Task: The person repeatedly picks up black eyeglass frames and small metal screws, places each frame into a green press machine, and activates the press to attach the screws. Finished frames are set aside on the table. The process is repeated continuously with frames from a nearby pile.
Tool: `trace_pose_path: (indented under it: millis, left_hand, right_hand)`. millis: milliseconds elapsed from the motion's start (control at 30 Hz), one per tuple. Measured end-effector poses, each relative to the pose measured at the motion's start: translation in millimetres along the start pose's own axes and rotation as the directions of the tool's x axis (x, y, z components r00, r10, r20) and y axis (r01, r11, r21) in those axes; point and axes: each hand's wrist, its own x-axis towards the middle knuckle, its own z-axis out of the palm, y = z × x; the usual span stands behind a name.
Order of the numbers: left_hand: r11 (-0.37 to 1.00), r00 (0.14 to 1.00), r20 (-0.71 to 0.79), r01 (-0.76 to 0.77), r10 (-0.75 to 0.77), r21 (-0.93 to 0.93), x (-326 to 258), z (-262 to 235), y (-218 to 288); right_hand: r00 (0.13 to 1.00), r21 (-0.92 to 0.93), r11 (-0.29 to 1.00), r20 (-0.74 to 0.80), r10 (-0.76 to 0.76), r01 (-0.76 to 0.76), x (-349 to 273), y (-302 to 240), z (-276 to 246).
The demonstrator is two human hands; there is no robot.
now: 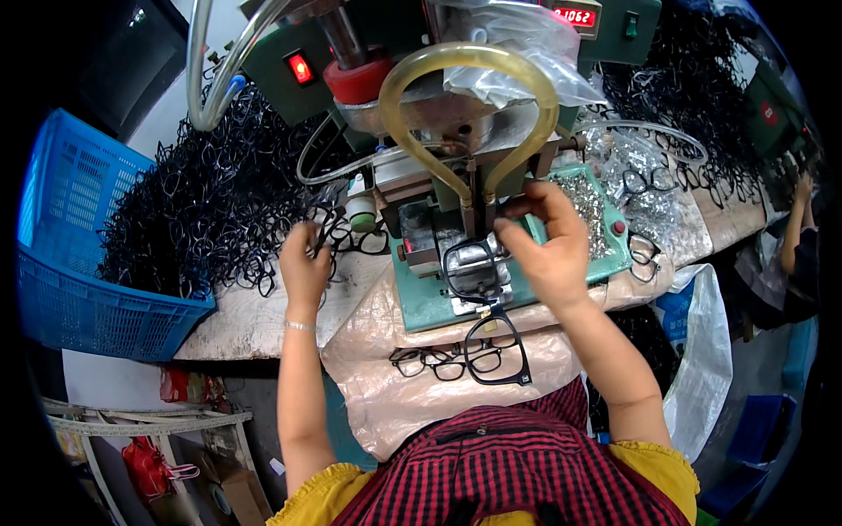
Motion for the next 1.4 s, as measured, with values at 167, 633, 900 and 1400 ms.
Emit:
trace_pose_path:
  millis: [167, 633, 900, 1400]
  left_hand:
    - [0.883, 0.933, -0.072, 0.305, -0.352, -0.357, -20, 3, 18]
    - [0.512, 0.732, -0.144, -0.589, 0.666, -0.625, -16, -30, 188]
    - [0.551, 0.71, -0.06, -0.595, 0.702, -0.585, -16, -23, 186]
    - [0.778, 0.858, -0.357, 0.074, -0.368, -0.624, -87, -69, 65]
  right_hand:
    - [0.997, 0.118, 0.99, -0.029, 0.074, -0.07, -4, 1, 13]
    - [0.996, -0.853, 0.516, 0.05, -0.073, 0.08, 2, 29, -57]
    - [0.966, -0.85, 0.505, 0.013, -0.257, 0.146, 13, 81, -70]
    - [0.941, -0.111, 0.989, -0.335, 0.055, -0.097, 7, 102, -82]
